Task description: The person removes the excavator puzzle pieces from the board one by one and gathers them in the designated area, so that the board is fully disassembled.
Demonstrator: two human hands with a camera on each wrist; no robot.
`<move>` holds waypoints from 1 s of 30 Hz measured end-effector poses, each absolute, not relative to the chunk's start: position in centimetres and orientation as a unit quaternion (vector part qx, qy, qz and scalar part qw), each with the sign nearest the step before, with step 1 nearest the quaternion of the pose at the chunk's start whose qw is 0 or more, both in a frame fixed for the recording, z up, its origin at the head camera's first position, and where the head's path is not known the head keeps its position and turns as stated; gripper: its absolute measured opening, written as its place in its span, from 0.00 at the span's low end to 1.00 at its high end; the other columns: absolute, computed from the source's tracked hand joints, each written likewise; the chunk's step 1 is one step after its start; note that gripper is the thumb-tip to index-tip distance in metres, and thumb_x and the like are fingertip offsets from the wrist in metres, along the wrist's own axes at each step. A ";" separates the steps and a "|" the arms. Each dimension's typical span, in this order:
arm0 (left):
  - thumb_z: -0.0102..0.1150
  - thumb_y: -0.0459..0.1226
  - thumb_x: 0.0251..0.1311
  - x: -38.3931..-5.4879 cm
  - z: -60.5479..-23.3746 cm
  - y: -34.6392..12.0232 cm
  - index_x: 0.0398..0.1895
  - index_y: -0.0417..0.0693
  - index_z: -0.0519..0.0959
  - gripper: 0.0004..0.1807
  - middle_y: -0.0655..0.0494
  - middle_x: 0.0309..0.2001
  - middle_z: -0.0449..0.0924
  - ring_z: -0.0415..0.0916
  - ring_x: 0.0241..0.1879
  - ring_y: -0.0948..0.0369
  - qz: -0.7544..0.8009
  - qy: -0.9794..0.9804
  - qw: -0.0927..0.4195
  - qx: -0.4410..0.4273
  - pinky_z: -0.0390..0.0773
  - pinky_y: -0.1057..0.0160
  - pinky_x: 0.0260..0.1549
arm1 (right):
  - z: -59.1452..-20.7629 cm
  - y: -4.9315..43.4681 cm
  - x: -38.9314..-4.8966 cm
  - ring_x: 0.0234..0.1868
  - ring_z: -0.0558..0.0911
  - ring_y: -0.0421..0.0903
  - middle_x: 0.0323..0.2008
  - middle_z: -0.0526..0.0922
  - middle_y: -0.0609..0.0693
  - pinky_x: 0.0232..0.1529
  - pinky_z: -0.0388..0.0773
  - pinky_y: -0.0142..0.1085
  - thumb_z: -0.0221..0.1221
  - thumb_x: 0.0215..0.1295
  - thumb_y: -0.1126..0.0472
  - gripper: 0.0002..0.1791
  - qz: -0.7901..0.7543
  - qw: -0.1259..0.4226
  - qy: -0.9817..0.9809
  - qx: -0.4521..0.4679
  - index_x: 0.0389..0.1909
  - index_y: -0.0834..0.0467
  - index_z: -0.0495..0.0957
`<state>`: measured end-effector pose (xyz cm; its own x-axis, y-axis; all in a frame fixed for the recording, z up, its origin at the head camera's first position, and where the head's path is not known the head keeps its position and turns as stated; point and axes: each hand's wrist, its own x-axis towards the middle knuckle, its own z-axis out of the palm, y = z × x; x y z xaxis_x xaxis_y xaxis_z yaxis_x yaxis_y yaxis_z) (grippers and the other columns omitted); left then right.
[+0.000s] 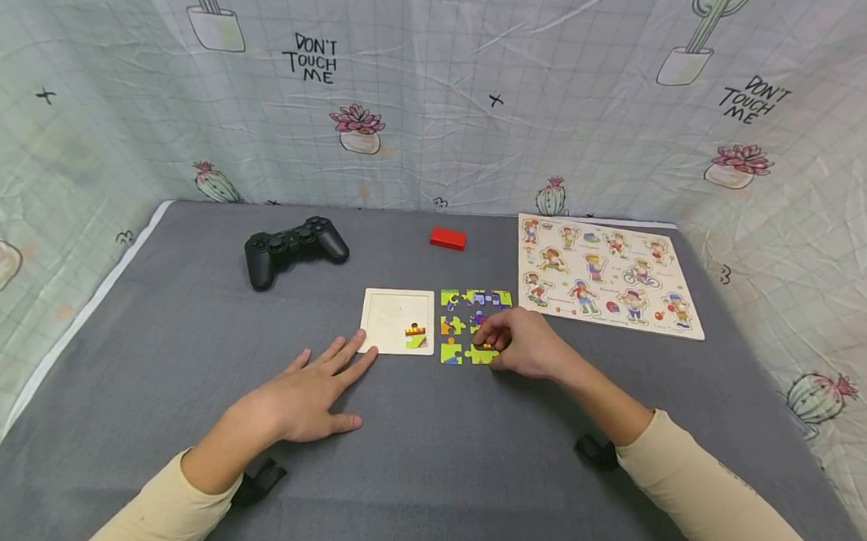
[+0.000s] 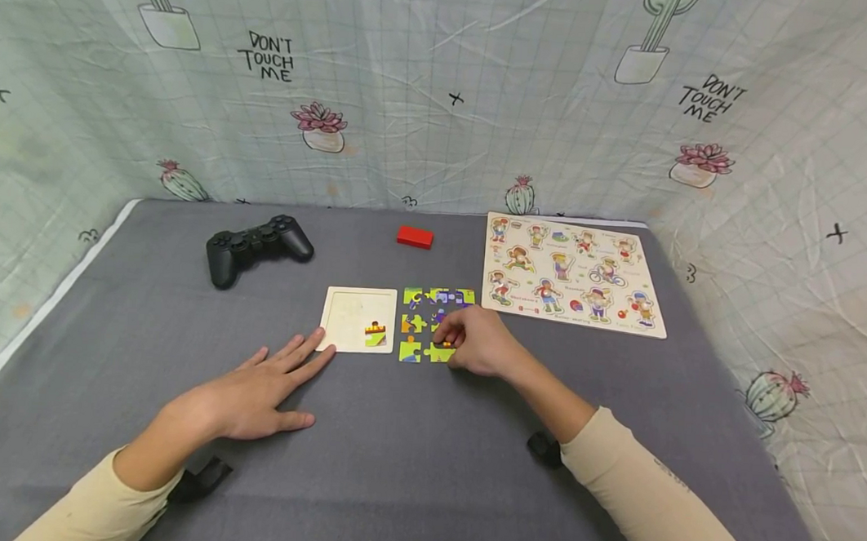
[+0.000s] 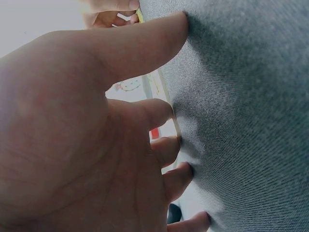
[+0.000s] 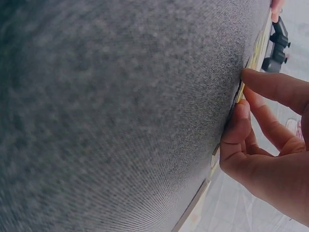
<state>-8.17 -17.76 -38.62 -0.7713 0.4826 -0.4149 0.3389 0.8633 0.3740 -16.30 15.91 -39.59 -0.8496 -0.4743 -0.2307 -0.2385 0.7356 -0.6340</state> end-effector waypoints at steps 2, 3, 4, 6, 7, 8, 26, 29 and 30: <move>0.65 0.54 0.68 -8.2 -38.6 -17.7 0.86 0.55 0.48 0.51 0.52 0.87 0.33 0.39 0.84 0.43 0.140 0.930 0.257 0.220 0.45 0.27 0.76 | -39.6 15.9 -16.3 0.36 0.79 0.43 0.36 0.87 0.48 0.40 0.78 0.35 0.73 0.52 0.72 0.15 -0.306 0.194 0.912 -0.194 0.42 0.58 0.89; 0.65 0.54 0.68 -8.2 -38.6 -17.7 0.86 0.55 0.48 0.51 0.52 0.87 0.33 0.39 0.84 0.43 0.140 0.930 0.258 0.220 0.45 0.27 0.76 | -39.5 15.9 -16.3 0.36 0.79 0.43 0.36 0.87 0.48 0.40 0.78 0.35 0.73 0.52 0.72 0.15 -0.306 0.195 0.912 -0.193 0.42 0.58 0.89; 0.65 0.54 0.68 -8.2 -38.6 -17.7 0.86 0.55 0.48 0.51 0.52 0.87 0.33 0.39 0.84 0.43 0.140 0.930 0.258 0.220 0.45 0.27 0.76 | -39.5 15.9 -16.3 0.36 0.79 0.43 0.36 0.86 0.48 0.40 0.78 0.35 0.74 0.52 0.72 0.15 -0.306 0.196 0.912 -0.191 0.42 0.58 0.88; 0.65 0.54 0.68 -8.2 -38.6 -17.7 0.86 0.55 0.48 0.51 0.52 0.87 0.33 0.39 0.84 0.43 0.140 0.930 0.257 0.220 0.45 0.27 0.76 | -39.5 15.9 -16.3 0.36 0.79 0.43 0.36 0.86 0.48 0.40 0.78 0.35 0.74 0.52 0.72 0.16 -0.307 0.197 0.911 -0.190 0.42 0.58 0.88; 0.65 0.54 0.68 -8.2 -38.6 -17.7 0.86 0.55 0.48 0.51 0.51 0.87 0.33 0.39 0.84 0.43 0.140 0.931 0.257 0.220 0.44 0.27 0.76 | -39.5 15.9 -16.2 0.36 0.79 0.43 0.36 0.86 0.49 0.40 0.78 0.35 0.74 0.52 0.72 0.16 -0.307 0.197 0.912 -0.190 0.42 0.58 0.88; 0.66 0.54 0.68 -8.1 -38.6 -17.7 0.86 0.55 0.48 0.51 0.51 0.87 0.33 0.39 0.84 0.43 0.141 0.931 0.257 0.220 0.45 0.27 0.76 | -39.4 15.9 -16.2 0.36 0.79 0.43 0.36 0.86 0.49 0.40 0.78 0.35 0.74 0.52 0.72 0.16 -0.308 0.198 0.911 -0.189 0.43 0.58 0.88; 0.66 0.53 0.68 -8.0 -38.5 -17.7 0.86 0.54 0.49 0.50 0.51 0.87 0.34 0.40 0.84 0.43 0.138 0.932 0.254 0.219 0.45 0.28 0.76 | -39.2 15.4 -16.2 0.37 0.81 0.43 0.37 0.87 0.50 0.43 0.78 0.36 0.74 0.50 0.72 0.18 -0.326 0.172 0.908 -0.200 0.44 0.58 0.88; 0.66 0.53 0.68 -8.0 -38.6 -17.7 0.86 0.54 0.49 0.50 0.51 0.87 0.34 0.39 0.84 0.42 0.139 0.932 0.254 0.219 0.45 0.28 0.76 | -39.0 14.8 -16.3 0.38 0.81 0.43 0.38 0.87 0.50 0.43 0.78 0.37 0.74 0.52 0.71 0.18 -0.327 0.167 0.908 -0.202 0.45 0.58 0.88; 0.66 0.53 0.68 -8.0 -38.6 -17.7 0.86 0.54 0.49 0.50 0.51 0.87 0.34 0.39 0.84 0.42 0.139 0.932 0.254 0.219 0.45 0.28 0.76 | -39.0 14.7 -16.3 0.38 0.81 0.43 0.39 0.87 0.51 0.44 0.78 0.37 0.74 0.52 0.71 0.17 -0.328 0.167 0.908 -0.202 0.45 0.58 0.88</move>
